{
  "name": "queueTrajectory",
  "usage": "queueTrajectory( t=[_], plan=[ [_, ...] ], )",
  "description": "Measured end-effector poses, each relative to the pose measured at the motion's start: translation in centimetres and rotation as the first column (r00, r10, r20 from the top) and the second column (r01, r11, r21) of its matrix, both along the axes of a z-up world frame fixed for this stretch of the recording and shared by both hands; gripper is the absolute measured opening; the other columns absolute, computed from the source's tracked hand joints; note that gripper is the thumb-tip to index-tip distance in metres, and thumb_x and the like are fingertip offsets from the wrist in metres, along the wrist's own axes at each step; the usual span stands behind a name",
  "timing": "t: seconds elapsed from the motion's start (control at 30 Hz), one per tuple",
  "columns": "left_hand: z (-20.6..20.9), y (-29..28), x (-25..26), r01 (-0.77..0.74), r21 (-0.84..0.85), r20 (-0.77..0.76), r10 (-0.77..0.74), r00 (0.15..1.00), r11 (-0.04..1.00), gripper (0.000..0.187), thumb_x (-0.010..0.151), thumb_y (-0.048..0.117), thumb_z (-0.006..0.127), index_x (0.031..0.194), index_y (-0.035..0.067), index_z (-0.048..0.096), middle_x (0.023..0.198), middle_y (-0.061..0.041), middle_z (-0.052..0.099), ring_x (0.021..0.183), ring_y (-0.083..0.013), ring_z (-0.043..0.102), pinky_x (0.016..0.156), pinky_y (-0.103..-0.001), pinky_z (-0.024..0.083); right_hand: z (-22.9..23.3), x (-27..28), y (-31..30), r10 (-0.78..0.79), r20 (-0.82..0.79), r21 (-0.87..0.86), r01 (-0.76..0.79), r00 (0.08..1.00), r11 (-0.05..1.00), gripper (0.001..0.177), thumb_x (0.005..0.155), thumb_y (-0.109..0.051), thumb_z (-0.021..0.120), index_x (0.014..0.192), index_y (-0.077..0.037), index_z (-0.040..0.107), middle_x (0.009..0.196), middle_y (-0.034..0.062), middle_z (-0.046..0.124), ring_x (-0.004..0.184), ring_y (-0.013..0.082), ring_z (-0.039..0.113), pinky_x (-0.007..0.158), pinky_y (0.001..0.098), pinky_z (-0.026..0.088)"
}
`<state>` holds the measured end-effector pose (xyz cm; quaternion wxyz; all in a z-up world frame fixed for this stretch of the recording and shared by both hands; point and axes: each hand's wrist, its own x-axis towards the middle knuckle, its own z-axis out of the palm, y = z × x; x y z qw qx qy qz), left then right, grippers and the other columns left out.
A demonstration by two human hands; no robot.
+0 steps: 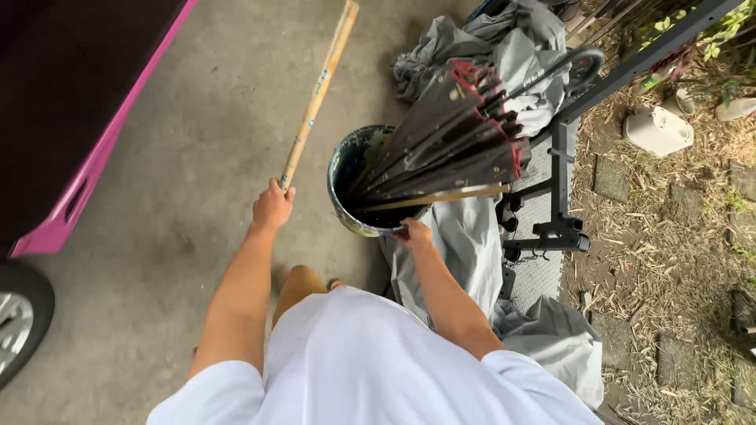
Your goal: Sweep the floor and organize items in a garage area.
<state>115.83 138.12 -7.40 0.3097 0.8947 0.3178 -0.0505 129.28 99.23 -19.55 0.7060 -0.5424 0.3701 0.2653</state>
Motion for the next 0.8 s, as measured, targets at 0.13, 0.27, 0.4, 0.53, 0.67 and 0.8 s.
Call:
queueTrajectory(
  t=[0.13, 0.27, 0.4, 0.53, 0.67, 0.8],
  plan=[
    [-1.8, 6.4, 9.0, 0.037, 0.022, 0.016, -0.037, 0.999, 0.999, 0.045, 0.103, 0.046, 0.056, 0.123, 0.006, 0.049, 0.110, -0.021, 0.071, 0.107, -0.0415, 0.066, 0.091, -0.055, 0.049, 0.3, 8.2, 6.2, 0.015, 0.030, -0.040, -0.014, 0.999, 0.999, 0.017, 0.085, -0.002, 0.068, 0.101, 0.001, 0.064, 0.095, 0.0156, 0.068, 0.083, 0.0317, 0.069, 0.072, 0.0528, 0.065],
    [-4.5, 13.2, 18.9, 0.038, -0.045, -0.018, -0.039, 0.999, 0.998, 0.046, 0.101, 0.044, 0.056, 0.126, 0.007, 0.048, 0.111, -0.021, 0.070, 0.107, -0.0418, 0.065, 0.089, -0.056, 0.050, -0.7, 16.9, 12.0, 0.012, -0.026, -0.086, -0.014, 1.000, 0.996, 0.018, 0.086, -0.004, 0.069, 0.102, 0.003, 0.063, 0.094, 0.0196, 0.067, 0.081, 0.0367, 0.068, 0.070, 0.0515, 0.064],
    [-4.1, 19.0, 29.4, 0.086, -0.024, 0.027, -0.085, 0.996, 0.996, 0.049, 0.101, 0.046, 0.058, 0.126, 0.005, 0.048, 0.114, -0.024, 0.068, 0.108, -0.0440, 0.064, 0.088, -0.055, 0.050, -0.6, 24.6, 16.7, -0.086, -0.027, -0.023, 0.085, 0.996, 0.996, 0.020, 0.086, -0.004, 0.067, 0.102, 0.006, 0.063, 0.096, 0.0194, 0.069, 0.083, 0.0351, 0.070, 0.070, 0.0532, 0.066],
    [-1.9, 22.7, 38.8, 0.130, -0.119, -0.038, -0.136, 0.990, 0.984, 0.046, 0.101, 0.043, 0.056, 0.128, 0.007, 0.048, 0.113, -0.020, 0.071, 0.108, -0.0413, 0.066, 0.090, -0.054, 0.049, 0.0, 31.5, 20.2, -0.134, -0.037, -0.062, 0.132, 0.990, 0.989, 0.021, 0.085, -0.002, 0.068, 0.104, 0.005, 0.062, 0.098, 0.0186, 0.067, 0.084, 0.0358, 0.069, 0.071, 0.0546, 0.064],
    [-2.7, 26.0, 48.6, 0.203, -0.110, -0.061, -0.210, 0.976, 0.973, 0.047, 0.103, 0.044, 0.056, 0.130, 0.006, 0.047, 0.110, -0.021, 0.072, 0.107, -0.0414, 0.066, 0.092, -0.054, 0.049, -2.2, 39.7, 22.1, -0.135, -0.032, 0.009, 0.135, 0.990, 0.991, 0.021, 0.086, -0.002, 0.067, 0.105, 0.007, 0.061, 0.099, 0.0206, 0.068, 0.087, 0.0367, 0.070, 0.075, 0.0539, 0.061],
    [-5.0, 29.2, 58.7, 0.229, -0.079, -0.062, -0.234, 0.970, 0.970, 0.046, 0.102, 0.043, 0.056, 0.129, 0.007, 0.049, 0.109, -0.020, 0.072, 0.108, -0.0403, 0.066, 0.092, -0.054, 0.049, -3.7, 48.7, 24.2, -0.151, -0.050, 0.003, 0.151, 0.987, 0.988, 0.020, 0.085, -0.003, 0.066, 0.104, 0.002, 0.063, 0.097, 0.0164, 0.068, 0.084, 0.0331, 0.070, 0.074, 0.0536, 0.064]
  ],
)
